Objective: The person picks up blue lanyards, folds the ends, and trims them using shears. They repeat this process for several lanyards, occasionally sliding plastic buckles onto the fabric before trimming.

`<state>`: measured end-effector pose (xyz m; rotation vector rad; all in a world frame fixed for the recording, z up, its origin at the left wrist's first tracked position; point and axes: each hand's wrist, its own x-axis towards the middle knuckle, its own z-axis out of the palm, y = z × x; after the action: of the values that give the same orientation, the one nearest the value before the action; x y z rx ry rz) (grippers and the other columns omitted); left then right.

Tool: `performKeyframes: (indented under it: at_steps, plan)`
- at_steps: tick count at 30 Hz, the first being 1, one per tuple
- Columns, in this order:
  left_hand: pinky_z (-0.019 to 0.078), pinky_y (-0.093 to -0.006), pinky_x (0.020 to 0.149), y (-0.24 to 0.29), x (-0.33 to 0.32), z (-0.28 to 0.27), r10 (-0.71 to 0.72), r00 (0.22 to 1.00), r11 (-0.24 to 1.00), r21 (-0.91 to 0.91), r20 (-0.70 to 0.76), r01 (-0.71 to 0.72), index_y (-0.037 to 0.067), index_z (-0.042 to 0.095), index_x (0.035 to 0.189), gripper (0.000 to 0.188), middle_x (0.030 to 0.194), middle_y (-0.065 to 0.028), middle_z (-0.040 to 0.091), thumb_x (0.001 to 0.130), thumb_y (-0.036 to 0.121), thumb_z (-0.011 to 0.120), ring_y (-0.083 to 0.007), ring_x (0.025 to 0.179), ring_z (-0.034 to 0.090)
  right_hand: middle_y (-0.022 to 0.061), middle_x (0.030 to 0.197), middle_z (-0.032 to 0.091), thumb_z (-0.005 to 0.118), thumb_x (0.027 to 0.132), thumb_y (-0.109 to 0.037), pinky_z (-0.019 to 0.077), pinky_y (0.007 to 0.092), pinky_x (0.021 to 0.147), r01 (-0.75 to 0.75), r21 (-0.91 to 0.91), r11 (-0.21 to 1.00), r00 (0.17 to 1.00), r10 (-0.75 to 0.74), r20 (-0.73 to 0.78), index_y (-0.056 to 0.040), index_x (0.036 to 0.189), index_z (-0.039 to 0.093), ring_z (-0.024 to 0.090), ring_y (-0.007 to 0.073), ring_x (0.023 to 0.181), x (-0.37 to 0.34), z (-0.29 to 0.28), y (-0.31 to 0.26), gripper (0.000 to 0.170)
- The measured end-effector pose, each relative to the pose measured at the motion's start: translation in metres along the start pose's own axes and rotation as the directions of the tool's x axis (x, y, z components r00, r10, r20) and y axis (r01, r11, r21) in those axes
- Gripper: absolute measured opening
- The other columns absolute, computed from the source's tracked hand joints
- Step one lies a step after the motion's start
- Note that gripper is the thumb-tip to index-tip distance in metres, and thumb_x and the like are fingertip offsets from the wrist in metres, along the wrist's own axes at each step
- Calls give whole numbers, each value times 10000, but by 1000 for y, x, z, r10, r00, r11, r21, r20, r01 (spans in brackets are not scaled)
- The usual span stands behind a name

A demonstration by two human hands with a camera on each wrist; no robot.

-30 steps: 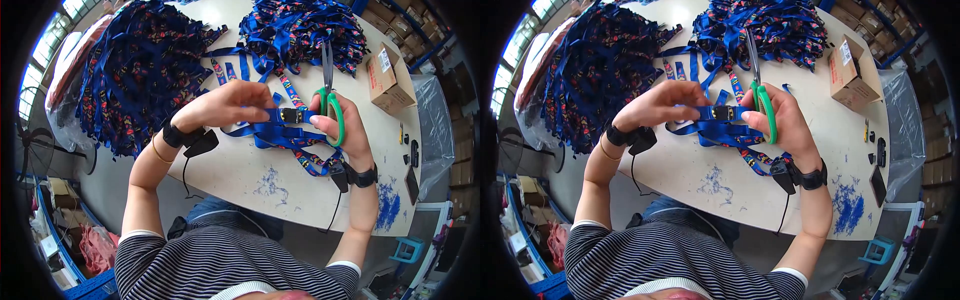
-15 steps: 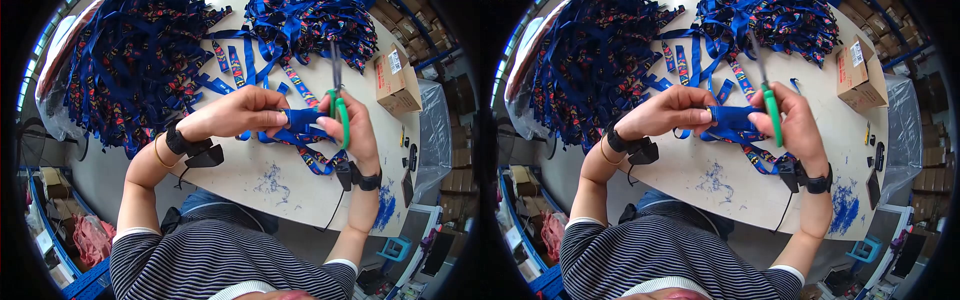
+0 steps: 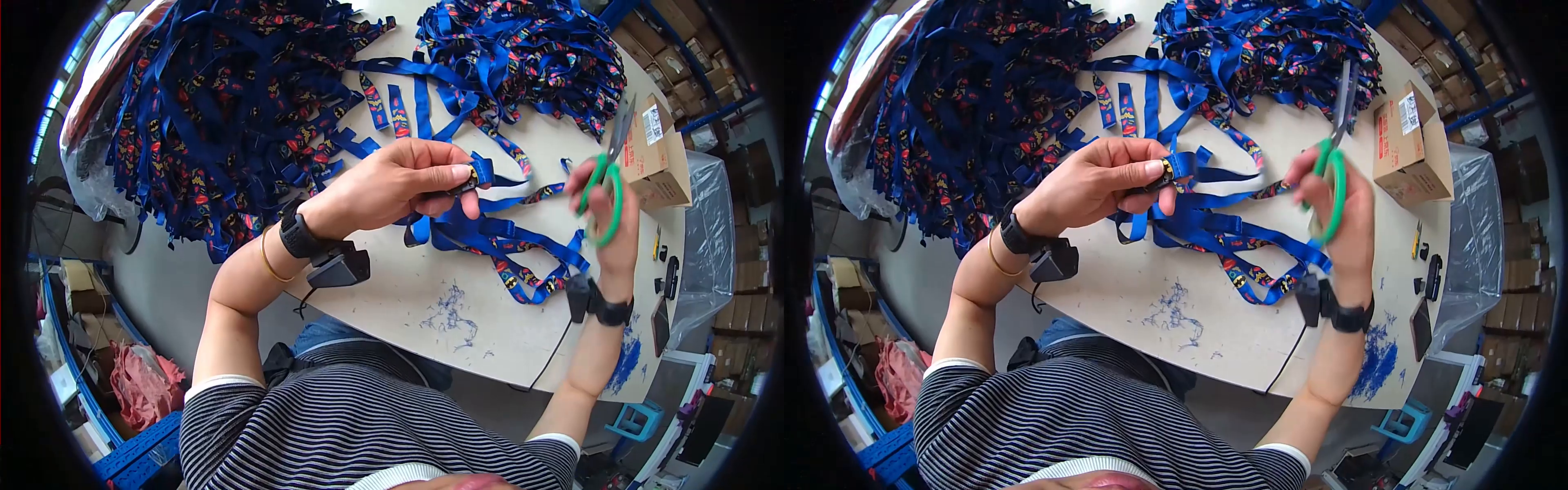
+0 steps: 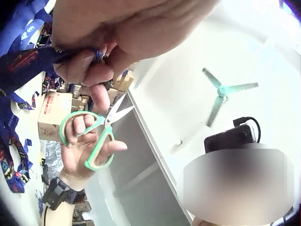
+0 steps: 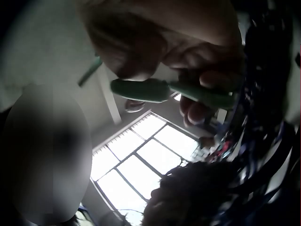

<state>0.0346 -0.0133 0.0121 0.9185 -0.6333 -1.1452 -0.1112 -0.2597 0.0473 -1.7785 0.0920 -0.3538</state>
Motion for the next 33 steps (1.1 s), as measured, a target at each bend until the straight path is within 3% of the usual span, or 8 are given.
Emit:
performKeyframes:
  at_steps: [2, 3, 6, 12, 15, 18, 24, 33]
  plan:
    - [321, -191, 521, 3, -1, 0, 26, 999, 998, -58, -31, -28, 11, 577, 1043, 215, 840, -77, 645, 996, 175, 447, -66, 554, 366, 65, 893, 619, 499, 682, -831, 408, 216, 618, -106, -19, 994, 960, 107, 259, 19, 1004, 576, 580, 108, 742, -8, 11, -10, 912]
    - [321, -193, 522, 3, -1, -1, 38, 999, 996, -85, -38, -42, 11, 576, 1047, 214, 843, -77, 644, 995, 174, 447, -66, 556, 367, 62, 875, 623, 477, 611, -891, 414, 217, 614, -187, 41, 981, 929, 163, 332, 18, 1000, 572, 597, 119, 734, -14, 21, -13, 994]
    - [318, -198, 524, 4, -3, -5, 77, 997, 980, -181, -32, -81, 6, 571, 1057, 217, 853, -69, 622, 995, 170, 443, -67, 562, 360, 70, 880, 624, 493, 515, -918, 466, 246, 669, -401, 68, 914, 774, 298, 558, 12, 993, 563, 618, 141, 767, -21, 39, -25, 1048]
    - [322, -204, 531, 4, -4, -8, 133, 991, 955, -265, -30, -136, 14, 568, 1075, 218, 861, -68, 604, 996, 172, 441, -73, 567, 360, 65, 858, 626, 443, 469, -934, 479, 252, 692, -502, 37, 864, 648, 347, 678, -10, 981, 565, 622, 143, 774, -19, 46, -19, 1064]
    - [325, -207, 534, 4, -4, -6, 118, 992, 957, -261, -44, -125, 18, 568, 1080, 217, 857, -70, 608, 995, 173, 443, -74, 570, 372, 63, 845, 629, 449, 487, -933, 465, 236, 671, -498, 27, 867, 626, 338, 702, -12, 986, 568, 621, 138, 771, -18, 44, -13, 1054]
    - [330, -210, 538, 5, -4, -5, 105, 993, 958, -261, -57, -116, 21, 568, 1084, 215, 852, -71, 612, 995, 172, 444, -75, 578, 386, 99, 782, 615, 435, 496, -923, 420, 234, 540, -489, 72, 869, 683, 331, 652, 9, 883, 594, 617, 173, 679, -18, 52, -13, 1021]
    - [335, -207, 548, 3, -3, -5, 137, 988, 969, -198, -76, -150, 25, 569, 1098, 210, 859, -73, 623, 991, 167, 458, -71, 585, 394, 97, 790, 616, 411, 515, -921, 415, 233, 538, -507, 137, 851, 671, 290, 682, 6, 896, 598, 618, 177, 683, -20, 49, -3, 1019]
    - [350, -170, 524, 5, -5, 7, 196, 979, 972, 138, -52, -188, 23, 555, 1111, 210, 822, -56, 651, 972, 172, 505, -32, 580, 426, 92, 834, 601, 392, 531, -923, 436, 264, 582, -511, 196, 837, 666, 241, 706, 2, 959, 587, 595, 184, 734, -21, 50, 9, 1037]
